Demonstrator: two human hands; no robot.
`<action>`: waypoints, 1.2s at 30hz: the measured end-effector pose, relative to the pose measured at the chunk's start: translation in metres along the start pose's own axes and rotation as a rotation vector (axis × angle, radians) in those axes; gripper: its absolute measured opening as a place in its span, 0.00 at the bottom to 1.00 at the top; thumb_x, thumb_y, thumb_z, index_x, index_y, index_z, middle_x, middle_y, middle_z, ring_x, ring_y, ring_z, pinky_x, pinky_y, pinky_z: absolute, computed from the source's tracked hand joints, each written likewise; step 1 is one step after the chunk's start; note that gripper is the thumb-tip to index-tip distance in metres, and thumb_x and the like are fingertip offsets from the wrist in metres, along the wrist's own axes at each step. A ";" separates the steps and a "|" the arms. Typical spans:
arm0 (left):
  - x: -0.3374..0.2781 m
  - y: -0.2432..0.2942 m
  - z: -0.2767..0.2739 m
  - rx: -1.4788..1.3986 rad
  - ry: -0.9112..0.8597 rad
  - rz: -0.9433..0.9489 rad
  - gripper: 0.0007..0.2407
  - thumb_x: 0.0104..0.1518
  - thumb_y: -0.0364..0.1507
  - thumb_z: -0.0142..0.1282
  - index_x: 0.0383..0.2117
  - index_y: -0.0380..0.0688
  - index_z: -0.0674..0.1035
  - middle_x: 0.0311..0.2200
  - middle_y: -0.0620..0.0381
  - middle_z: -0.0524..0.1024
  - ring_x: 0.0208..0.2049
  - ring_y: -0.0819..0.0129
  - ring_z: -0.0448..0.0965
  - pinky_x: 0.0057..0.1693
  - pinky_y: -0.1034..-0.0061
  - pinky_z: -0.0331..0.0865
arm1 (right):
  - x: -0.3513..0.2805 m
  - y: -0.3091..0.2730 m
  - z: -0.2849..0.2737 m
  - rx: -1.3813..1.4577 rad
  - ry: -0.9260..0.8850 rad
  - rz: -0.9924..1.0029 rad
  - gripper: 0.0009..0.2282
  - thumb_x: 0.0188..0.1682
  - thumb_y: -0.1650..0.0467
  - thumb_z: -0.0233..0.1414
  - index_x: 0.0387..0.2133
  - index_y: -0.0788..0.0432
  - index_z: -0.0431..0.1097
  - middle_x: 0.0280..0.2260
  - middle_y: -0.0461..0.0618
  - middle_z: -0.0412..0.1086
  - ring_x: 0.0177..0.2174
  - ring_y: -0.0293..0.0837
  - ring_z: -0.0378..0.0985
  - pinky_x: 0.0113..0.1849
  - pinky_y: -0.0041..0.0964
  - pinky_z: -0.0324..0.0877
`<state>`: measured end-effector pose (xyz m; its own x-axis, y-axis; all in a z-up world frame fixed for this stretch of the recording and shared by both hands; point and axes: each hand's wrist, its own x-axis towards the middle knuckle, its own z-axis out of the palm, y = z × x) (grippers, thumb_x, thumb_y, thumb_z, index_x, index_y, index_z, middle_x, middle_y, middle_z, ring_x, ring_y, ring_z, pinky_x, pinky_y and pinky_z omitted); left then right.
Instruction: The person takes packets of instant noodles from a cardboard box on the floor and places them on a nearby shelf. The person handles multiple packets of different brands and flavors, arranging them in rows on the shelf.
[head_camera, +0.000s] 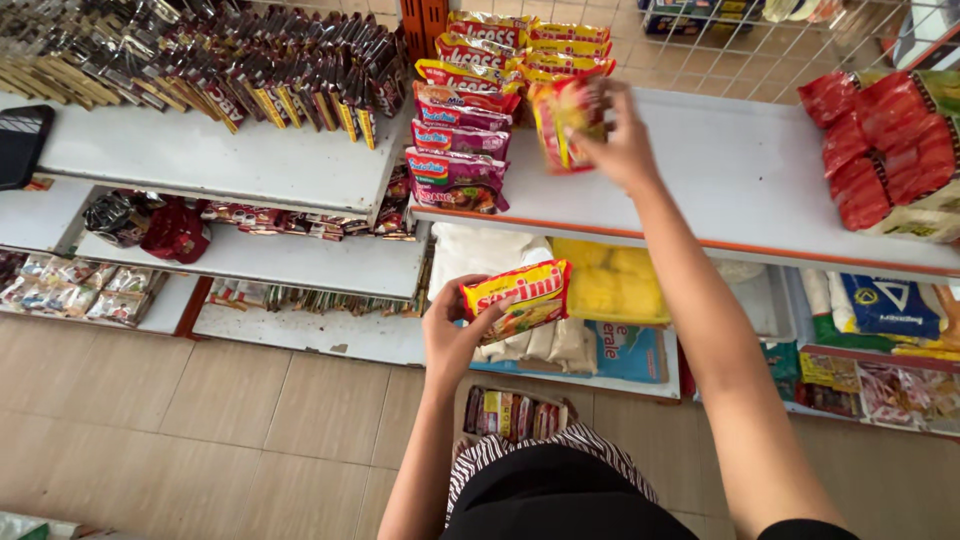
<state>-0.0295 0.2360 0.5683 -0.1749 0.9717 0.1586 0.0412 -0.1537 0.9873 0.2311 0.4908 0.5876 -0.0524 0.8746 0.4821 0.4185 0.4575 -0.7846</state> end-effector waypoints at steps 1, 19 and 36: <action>0.001 -0.001 0.002 -0.013 -0.010 -0.009 0.16 0.49 0.27 0.71 0.44 0.37 0.81 0.34 0.58 0.82 0.31 0.80 0.78 0.39 0.83 0.73 | 0.000 0.001 -0.006 0.250 0.007 0.074 0.29 0.46 0.73 0.68 0.56 0.49 0.57 0.55 0.47 0.66 0.52 0.50 0.76 0.46 0.51 0.79; 0.010 0.004 0.018 -0.210 -0.066 -0.050 0.17 0.52 0.26 0.69 0.46 0.34 0.79 0.34 0.57 0.82 0.33 0.79 0.82 0.39 0.85 0.75 | -0.022 0.068 -0.031 0.011 -0.020 0.142 0.35 0.41 0.67 0.71 0.59 0.56 0.57 0.46 0.51 0.71 0.44 0.41 0.78 0.43 0.34 0.77; 0.004 0.000 0.009 -0.241 0.028 -0.055 0.17 0.52 0.25 0.69 0.46 0.32 0.78 0.36 0.54 0.83 0.35 0.79 0.81 0.41 0.84 0.75 | -0.012 0.043 0.035 -0.412 0.160 -0.305 0.36 0.42 0.84 0.62 0.64 0.52 0.58 0.62 0.61 0.48 0.58 0.66 0.59 0.58 0.53 0.62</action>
<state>-0.0213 0.2415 0.5689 -0.1982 0.9749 0.1013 -0.2040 -0.1421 0.9686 0.2175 0.5056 0.5347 -0.1016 0.6619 0.7427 0.7290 0.5575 -0.3971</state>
